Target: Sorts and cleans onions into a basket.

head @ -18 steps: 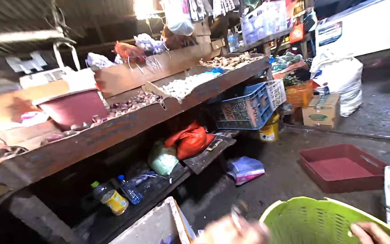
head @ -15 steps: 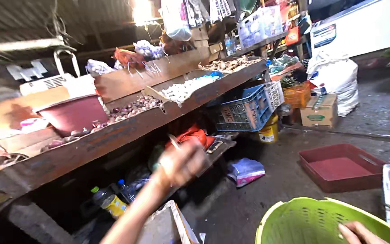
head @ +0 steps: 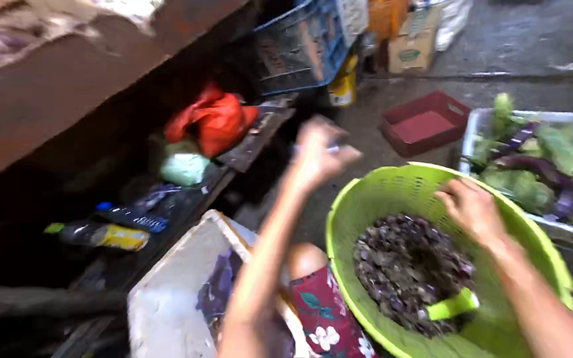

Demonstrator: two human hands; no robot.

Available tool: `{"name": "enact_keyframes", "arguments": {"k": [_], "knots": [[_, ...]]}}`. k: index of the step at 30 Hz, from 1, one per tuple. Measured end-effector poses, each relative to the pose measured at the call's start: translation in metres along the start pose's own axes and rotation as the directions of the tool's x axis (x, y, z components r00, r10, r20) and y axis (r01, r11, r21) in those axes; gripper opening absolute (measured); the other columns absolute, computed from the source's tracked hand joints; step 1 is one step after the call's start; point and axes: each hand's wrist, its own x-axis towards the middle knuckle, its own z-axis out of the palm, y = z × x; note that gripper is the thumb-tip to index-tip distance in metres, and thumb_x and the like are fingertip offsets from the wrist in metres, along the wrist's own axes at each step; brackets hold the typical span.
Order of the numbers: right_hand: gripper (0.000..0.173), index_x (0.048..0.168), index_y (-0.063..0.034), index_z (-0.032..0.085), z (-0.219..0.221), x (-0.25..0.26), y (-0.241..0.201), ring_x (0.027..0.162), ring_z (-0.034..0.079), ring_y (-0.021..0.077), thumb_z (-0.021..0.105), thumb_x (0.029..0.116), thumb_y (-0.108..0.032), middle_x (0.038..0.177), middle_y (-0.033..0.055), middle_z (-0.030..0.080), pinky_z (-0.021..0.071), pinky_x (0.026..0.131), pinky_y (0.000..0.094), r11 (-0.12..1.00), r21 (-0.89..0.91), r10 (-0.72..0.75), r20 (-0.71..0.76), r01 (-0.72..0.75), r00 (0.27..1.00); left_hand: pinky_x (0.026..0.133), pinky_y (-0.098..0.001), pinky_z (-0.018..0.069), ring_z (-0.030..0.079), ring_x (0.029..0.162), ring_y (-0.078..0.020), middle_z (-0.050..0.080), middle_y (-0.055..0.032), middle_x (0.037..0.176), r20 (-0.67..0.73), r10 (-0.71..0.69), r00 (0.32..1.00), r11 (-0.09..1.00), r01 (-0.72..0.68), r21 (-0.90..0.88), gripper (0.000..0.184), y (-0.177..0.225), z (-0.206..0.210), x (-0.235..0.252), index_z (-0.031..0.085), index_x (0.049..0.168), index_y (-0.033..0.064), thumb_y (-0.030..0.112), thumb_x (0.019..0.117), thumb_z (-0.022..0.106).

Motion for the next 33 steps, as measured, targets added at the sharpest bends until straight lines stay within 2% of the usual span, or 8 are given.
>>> {"name": "enact_keyframes", "arguments": {"k": [5, 9, 14, 19, 22, 25, 29, 33], "knots": [[0.033, 0.109, 0.0134, 0.062, -0.005, 0.001, -0.004, 0.096, 0.064, 0.0581, 0.05, 0.1043, -0.017, 0.106, 0.0376, 0.063, 0.0478, 0.079, 0.0736, 0.999, -0.029, 0.017, -0.061, -0.019, 0.998, 0.097, -0.0418, 0.0505, 0.061, 0.115, -0.0253, 0.061, -0.0227, 0.131, 0.518, -0.146, 0.843, 0.493, 0.516, -0.7, 0.034, 0.028, 0.161, -0.021, 0.061, 0.131, -0.0064, 0.013, 0.1039, 0.058], [0.039, 0.106, 0.0144, 0.061, -0.008, 0.006, -0.008, 0.092, 0.065, 0.0581, 0.046, 0.1053, -0.022, 0.101, 0.0377, 0.063, 0.048, 0.075, 0.0728, 0.999, -0.037, 0.01, -0.083, -0.013, 0.997, 0.088, -0.0411, 0.0535, 0.061, 0.106, -0.0235, 0.058, -0.0202, 0.133, 0.619, -0.331, 0.712, 0.269, 0.7, -0.662, 0.033, 0.02, 0.168, -0.023, 0.058, 0.134, -0.0028, 0.014, 0.1058, 0.055], [0.033, 0.096, 0.0155, 0.064, -0.008, 0.008, -0.022, 0.088, 0.067, 0.0506, 0.053, 0.1055, -0.014, 0.089, 0.0337, 0.065, 0.0505, 0.081, 0.0663, 0.99, 0.022, 0.141, 0.055, -0.142, 0.989, 0.086, -0.0358, 0.0555, 0.064, 0.102, -0.018, 0.059, -0.0115, 0.13, 0.542, -0.396, 0.741, 0.127, 0.629, -0.767, 0.037, -0.006, 0.134, 0.001, 0.051, 0.14, 0.0043, 0.017, 0.106, 0.052], [0.058, 0.142, 0.0007, 0.055, 0.068, 0.012, -0.02, 0.132, 0.049, 0.0525, 0.071, 0.086, 0.0, 0.149, 0.0286, 0.046, 0.0458, 0.097, 0.071, 0.964, -0.217, 0.267, 0.726, -0.157, 0.634, 0.087, -0.038, 0.0576, 0.068, 0.107, -0.0227, 0.064, -0.0122, 0.128, 0.418, -0.539, 0.731, -0.146, 0.408, -0.901, 0.033, -0.027, 0.109, 0.021, 0.055, 0.136, 0.006, 0.018, 0.1055, 0.052], [0.044, 0.134, 0.0006, 0.061, 0.126, 0.005, -0.03, 0.126, 0.056, 0.0493, 0.066, 0.0903, -0.001, 0.138, 0.0288, 0.057, 0.0466, 0.098, 0.0674, 0.993, -0.116, 0.102, 0.86, -0.002, 0.5, 0.083, -0.0356, 0.0577, 0.068, 0.103, -0.0225, 0.065, -0.0125, 0.124, 0.517, -0.527, 0.675, -0.284, 0.433, -0.855, 0.031, -0.026, 0.102, 0.017, 0.058, 0.132, 0.006, 0.017, 0.104, 0.053], [0.026, 0.118, 0.0051, 0.069, 0.187, 0.003, -0.042, 0.119, 0.06, 0.0456, 0.061, 0.0964, -0.007, 0.122, 0.0305, 0.065, 0.043, 0.104, 0.0618, 0.988, 0.006, 0.062, 0.898, -0.155, 0.435, 0.079, -0.0337, 0.058, 0.069, 0.098, -0.0208, 0.067, -0.0118, 0.12, 0.501, -0.486, 0.716, -0.256, 0.431, -0.865, 0.028, -0.025, 0.1, 0.017, 0.061, 0.128, 0.005, 0.016, 0.1045, 0.052], [0.04, 0.129, 0.0042, 0.062, 0.261, -0.025, -0.038, 0.126, 0.058, 0.0428, 0.06, 0.0985, -0.021, 0.133, 0.0289, 0.06, 0.0449, 0.105, 0.0601, 0.919, -0.133, 0.311, 0.823, -0.372, 0.476, 0.071, -0.029, 0.0569, 0.067, 0.087, -0.0161, 0.066, -0.0092, 0.115, 0.433, -0.47, 0.769, -0.139, 0.42, -0.897, 0.022, -0.022, 0.095, 0.012, 0.063, 0.122, 0.0055, 0.013, 0.105, 0.05], [0.062, 0.162, -0.0073, 0.03, 0.27, -0.08, -0.055, 0.154, 0.021, 0.0446, 0.034, 0.107, -0.037, 0.169, 0.0217, 0.021, 0.0217, 0.12, 0.064, 0.972, -0.206, 0.237, 0.865, -0.117, 0.442, 0.07, -0.0282, 0.0575, 0.069, 0.085, -0.0159, 0.068, -0.0099, 0.113, 0.413, -0.448, 0.793, -0.164, 0.382, -0.91, 0.022, -0.026, 0.086, 0.011, 0.063, 0.12, 0.0036, 0.01, 0.1051, 0.049]]}}
